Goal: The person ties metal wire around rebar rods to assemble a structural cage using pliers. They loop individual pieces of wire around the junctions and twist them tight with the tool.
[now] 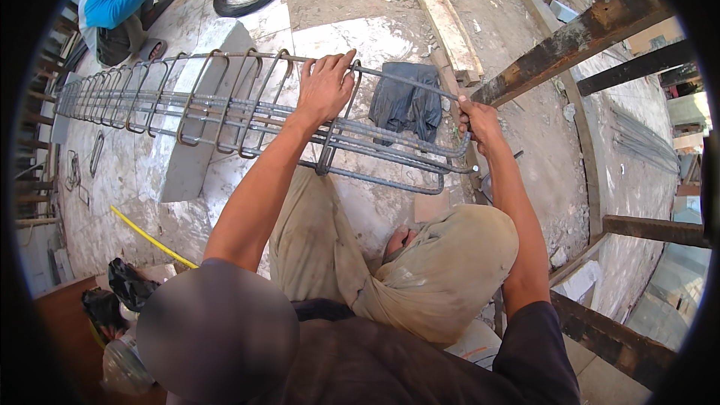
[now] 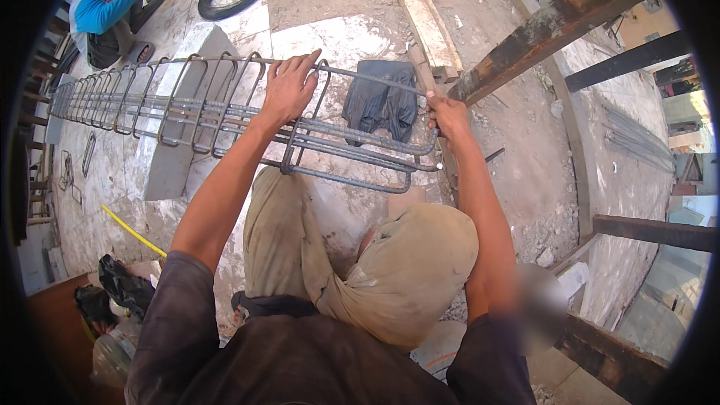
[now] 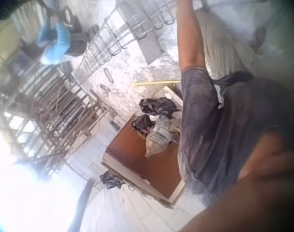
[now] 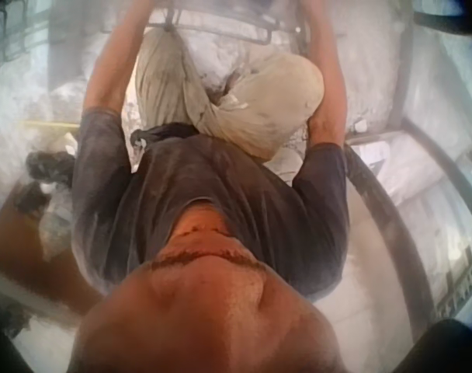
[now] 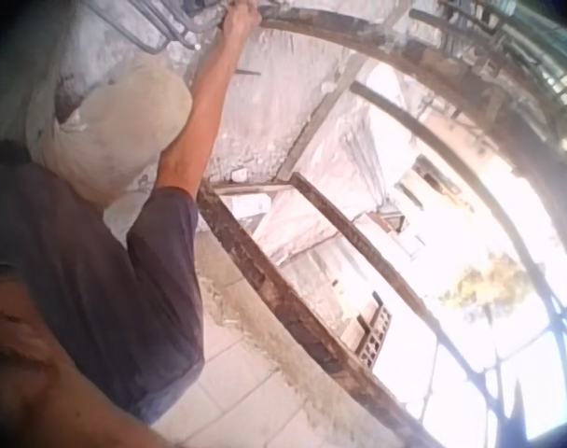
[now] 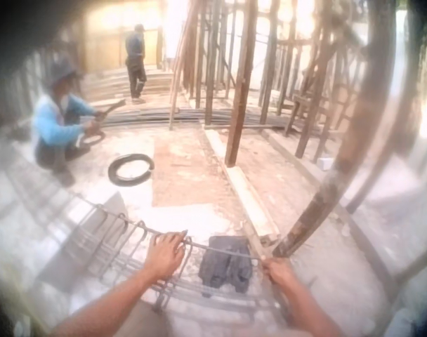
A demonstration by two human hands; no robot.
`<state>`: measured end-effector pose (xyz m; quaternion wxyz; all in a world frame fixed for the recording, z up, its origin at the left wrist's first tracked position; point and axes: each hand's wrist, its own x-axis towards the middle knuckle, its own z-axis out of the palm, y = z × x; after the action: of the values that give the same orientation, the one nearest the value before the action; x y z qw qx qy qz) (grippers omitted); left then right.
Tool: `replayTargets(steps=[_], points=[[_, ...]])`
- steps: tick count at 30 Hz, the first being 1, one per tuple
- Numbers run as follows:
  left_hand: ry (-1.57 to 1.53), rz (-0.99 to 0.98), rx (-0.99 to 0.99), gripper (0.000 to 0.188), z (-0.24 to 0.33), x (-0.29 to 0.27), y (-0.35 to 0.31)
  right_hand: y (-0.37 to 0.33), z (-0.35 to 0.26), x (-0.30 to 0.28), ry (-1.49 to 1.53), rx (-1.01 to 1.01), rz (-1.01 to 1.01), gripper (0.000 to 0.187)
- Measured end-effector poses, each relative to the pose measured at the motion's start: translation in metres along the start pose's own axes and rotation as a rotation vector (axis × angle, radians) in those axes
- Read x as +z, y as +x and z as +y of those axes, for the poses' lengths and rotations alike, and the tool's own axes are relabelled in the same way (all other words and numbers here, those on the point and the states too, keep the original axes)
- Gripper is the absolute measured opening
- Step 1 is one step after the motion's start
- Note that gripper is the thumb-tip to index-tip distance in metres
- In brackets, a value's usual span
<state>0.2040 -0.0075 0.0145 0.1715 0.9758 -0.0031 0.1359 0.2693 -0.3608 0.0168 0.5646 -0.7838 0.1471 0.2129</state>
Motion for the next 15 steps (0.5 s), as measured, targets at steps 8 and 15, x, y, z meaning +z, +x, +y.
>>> replayTargets(steps=[8, 15], points=[[-0.01, -0.115, 0.041, 0.054, -0.004, 0.004, 0.006, 0.009, 0.002, 0.003, 0.046, 0.012, -0.013, 0.036], [-0.029, -0.098, 0.029, 0.052, 0.004, 0.002, 0.012, 0.005, 0.002, 0.006, 0.097, 0.027, -0.013, 0.037]])
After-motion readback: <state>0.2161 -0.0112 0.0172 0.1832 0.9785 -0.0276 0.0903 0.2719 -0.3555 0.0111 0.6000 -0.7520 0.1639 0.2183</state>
